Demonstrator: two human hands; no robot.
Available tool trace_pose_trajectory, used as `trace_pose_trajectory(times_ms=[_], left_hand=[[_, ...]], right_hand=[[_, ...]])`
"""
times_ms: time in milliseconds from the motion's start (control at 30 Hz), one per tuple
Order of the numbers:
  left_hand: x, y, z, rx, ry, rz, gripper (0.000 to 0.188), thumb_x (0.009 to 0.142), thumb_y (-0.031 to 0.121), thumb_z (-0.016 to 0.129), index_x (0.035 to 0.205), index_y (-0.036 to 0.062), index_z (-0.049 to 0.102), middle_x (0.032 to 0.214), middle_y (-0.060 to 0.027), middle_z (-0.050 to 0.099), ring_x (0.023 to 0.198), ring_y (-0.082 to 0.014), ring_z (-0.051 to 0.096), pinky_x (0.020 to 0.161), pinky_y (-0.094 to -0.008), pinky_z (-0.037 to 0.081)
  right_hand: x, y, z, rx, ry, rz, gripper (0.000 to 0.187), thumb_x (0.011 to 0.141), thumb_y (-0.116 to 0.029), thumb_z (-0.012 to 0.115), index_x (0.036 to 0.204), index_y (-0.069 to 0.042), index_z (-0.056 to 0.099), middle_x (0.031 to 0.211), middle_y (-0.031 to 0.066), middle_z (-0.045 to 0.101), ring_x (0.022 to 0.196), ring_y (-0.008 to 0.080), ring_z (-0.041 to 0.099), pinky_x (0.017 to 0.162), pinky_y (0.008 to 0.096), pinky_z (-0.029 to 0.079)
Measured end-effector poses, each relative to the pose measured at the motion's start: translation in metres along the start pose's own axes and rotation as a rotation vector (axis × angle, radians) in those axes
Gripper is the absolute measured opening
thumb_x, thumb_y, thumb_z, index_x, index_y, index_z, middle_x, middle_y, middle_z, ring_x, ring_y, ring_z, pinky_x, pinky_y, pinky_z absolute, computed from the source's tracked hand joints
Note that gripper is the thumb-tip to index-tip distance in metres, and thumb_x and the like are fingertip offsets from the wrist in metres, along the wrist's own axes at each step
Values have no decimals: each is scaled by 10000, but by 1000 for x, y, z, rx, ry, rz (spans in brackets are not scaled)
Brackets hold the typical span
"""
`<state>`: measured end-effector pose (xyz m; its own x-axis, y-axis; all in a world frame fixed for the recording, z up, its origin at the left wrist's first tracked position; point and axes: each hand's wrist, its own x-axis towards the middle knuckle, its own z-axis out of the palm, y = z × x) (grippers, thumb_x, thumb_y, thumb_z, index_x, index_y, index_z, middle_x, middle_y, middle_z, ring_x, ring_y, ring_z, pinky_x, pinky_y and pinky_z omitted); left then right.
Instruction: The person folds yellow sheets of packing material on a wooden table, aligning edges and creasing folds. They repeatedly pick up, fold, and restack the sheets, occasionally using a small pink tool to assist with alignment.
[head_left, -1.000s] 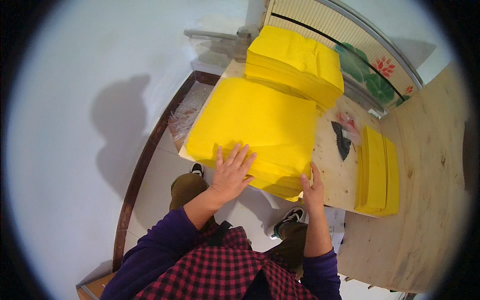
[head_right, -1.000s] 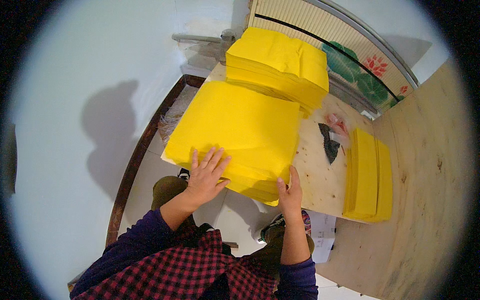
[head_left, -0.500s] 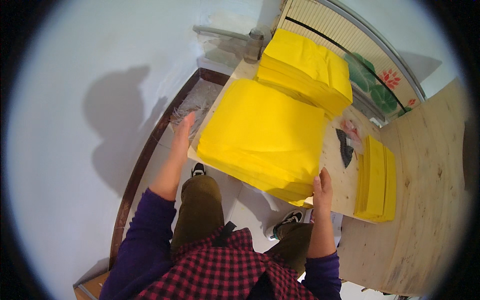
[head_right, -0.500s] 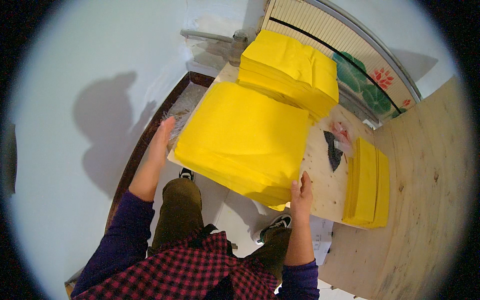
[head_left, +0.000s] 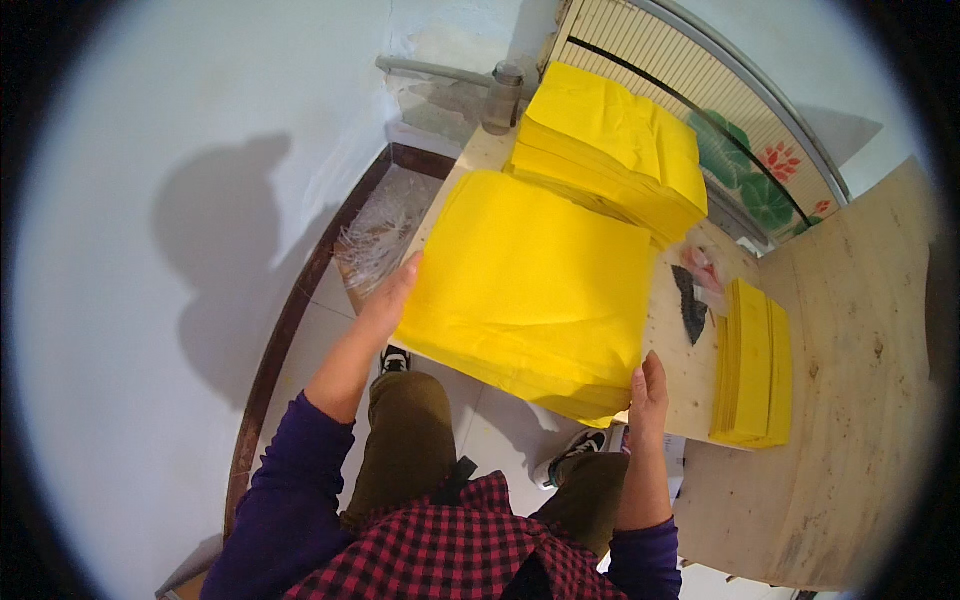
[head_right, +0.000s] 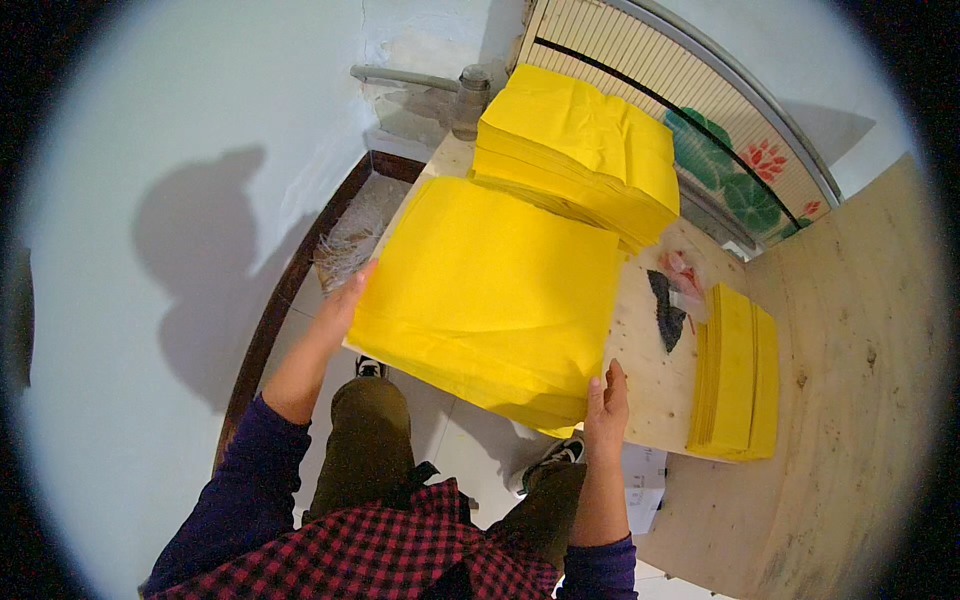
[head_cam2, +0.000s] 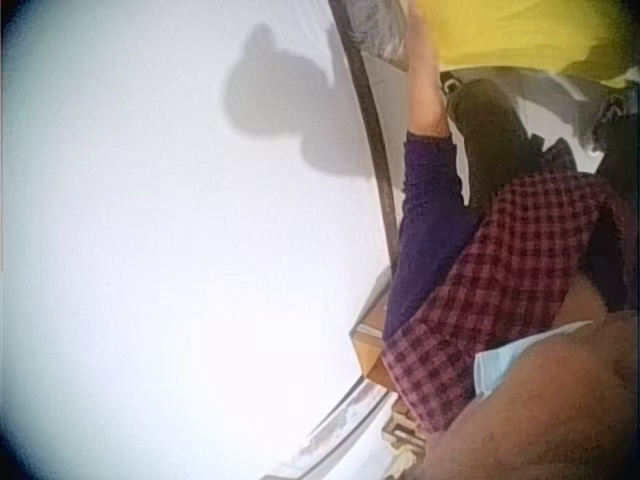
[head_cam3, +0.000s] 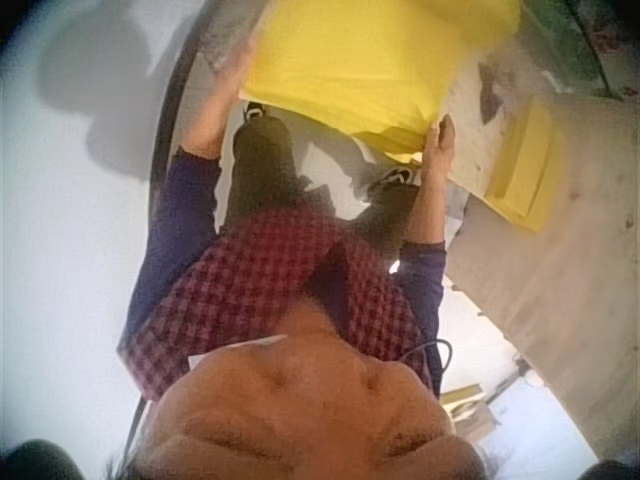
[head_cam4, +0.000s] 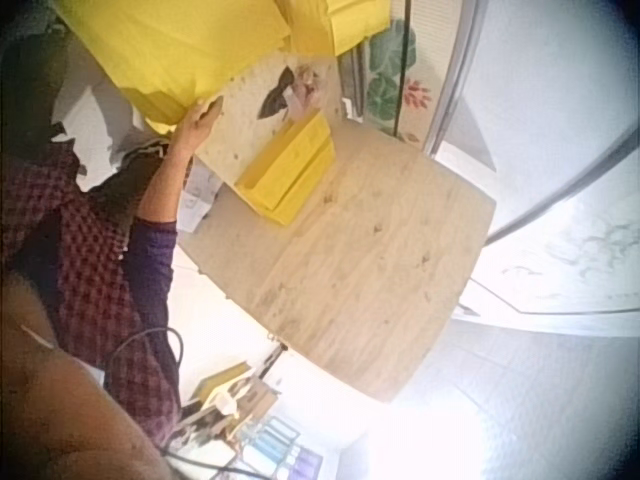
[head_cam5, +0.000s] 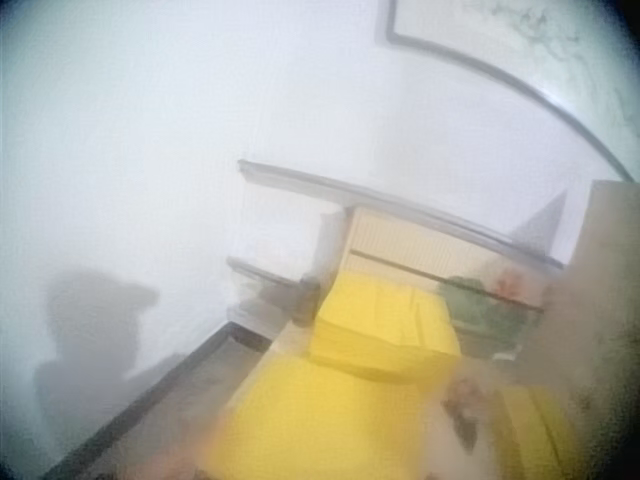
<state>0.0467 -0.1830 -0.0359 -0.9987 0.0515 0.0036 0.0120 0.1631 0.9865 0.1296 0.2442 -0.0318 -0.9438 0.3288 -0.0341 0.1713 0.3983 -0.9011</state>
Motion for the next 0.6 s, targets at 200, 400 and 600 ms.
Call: trace_pose_trajectory(times_ms=[200,400,600], left_hand=[[-3,-11,10,227,96,88,610,1037,382,521,1468,-36,416,1530,-240,415,1438,-338,383,1185,-372,269],[-11,-15,14,449,130,250,517,941,159,649,1396,-37,501,1432,-254,514,1335,-387,492,1120,-405,376],[-10,-11,13,437,246,290,459,888,90,690,1322,-13,582,1354,-239,581,1301,-372,524,1089,-409,410]], right_hand=[[9,-8,-6,-83,33,-76,550,991,-242,621,1459,-10,447,1452,249,493,1375,337,464,1110,399,384],[34,-19,-14,-174,14,-25,497,936,-168,653,1396,-35,520,1401,224,545,1320,336,519,1034,411,456],[73,-29,-2,-317,65,-258,457,873,-143,701,1300,-37,580,1230,189,605,1112,306,607,936,402,499]])
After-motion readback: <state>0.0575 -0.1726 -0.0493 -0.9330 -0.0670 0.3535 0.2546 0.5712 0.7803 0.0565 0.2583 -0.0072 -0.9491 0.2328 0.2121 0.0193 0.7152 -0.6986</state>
